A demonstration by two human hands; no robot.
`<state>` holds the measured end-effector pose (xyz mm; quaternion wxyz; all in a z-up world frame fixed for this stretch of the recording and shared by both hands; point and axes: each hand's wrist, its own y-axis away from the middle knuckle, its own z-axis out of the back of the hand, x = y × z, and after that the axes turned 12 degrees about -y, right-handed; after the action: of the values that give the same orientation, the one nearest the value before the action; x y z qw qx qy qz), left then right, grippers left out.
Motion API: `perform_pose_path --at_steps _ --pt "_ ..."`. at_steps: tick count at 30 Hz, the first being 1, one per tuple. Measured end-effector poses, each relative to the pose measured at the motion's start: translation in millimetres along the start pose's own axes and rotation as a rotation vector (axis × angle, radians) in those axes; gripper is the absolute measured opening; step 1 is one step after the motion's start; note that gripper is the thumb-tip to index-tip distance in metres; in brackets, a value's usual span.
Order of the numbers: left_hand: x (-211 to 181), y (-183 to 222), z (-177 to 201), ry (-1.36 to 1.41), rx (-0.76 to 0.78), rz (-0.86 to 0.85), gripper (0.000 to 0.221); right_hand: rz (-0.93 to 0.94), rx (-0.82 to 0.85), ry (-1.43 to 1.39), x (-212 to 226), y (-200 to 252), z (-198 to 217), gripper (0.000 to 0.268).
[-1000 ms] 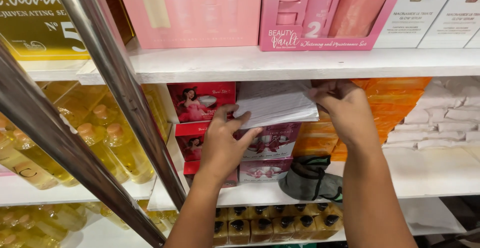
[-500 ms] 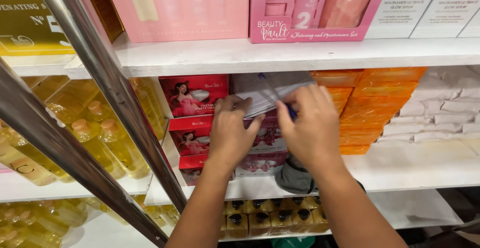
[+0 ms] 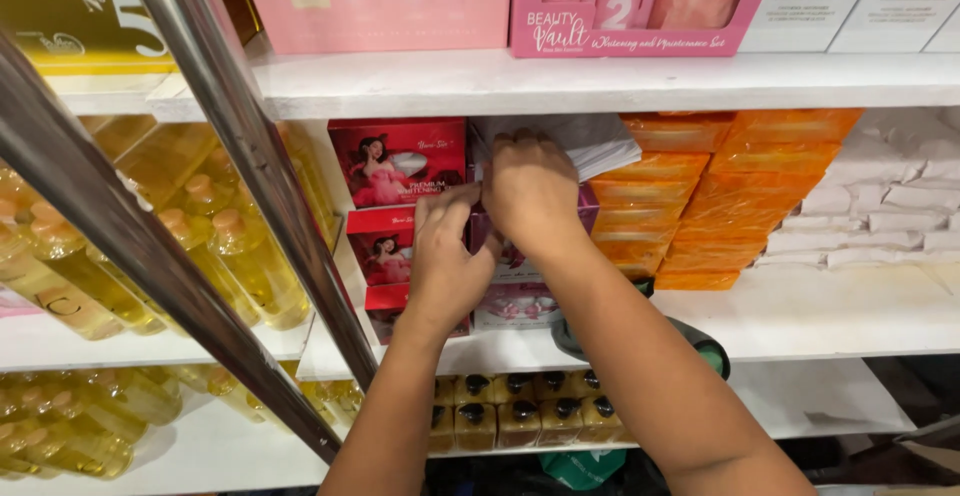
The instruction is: Recording inventory in a notebook and then wiping down lotion bottles with a cloth on a store shelf.
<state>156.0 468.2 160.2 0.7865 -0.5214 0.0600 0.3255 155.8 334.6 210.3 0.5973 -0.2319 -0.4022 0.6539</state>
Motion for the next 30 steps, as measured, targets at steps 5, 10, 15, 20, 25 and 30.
perform_pose_path --at_steps 5,10,15,20,25,30 --pt "2.4 6.1 7.4 0.014 0.067 -0.003 0.063 0.024 -0.045 -0.087 11.5 10.4 9.5 0.015" --pt "3.6 12.2 10.1 0.06 0.089 -0.034 0.065 0.031 -0.079 -0.17 23.3 31.9 32.3 0.014" --pt "-15.0 15.6 18.9 -0.039 0.015 -0.084 0.063 0.089 -0.218 -0.21 21.4 60.6 49.5 0.026" --pt "-27.1 25.0 12.0 -0.122 -0.047 -0.173 0.062 0.008 -0.218 -0.13 4.8 97.4 67.5 0.042" --pt "-56.0 35.4 2.9 -0.152 -0.026 -0.223 0.068 -0.077 -0.145 -0.057 -19.0 137.0 88.5 0.063" --pt "-96.6 45.4 -20.6 -0.131 0.105 -0.249 0.081 -0.193 -0.049 -0.02 -41.5 165.5 116.0 0.079"
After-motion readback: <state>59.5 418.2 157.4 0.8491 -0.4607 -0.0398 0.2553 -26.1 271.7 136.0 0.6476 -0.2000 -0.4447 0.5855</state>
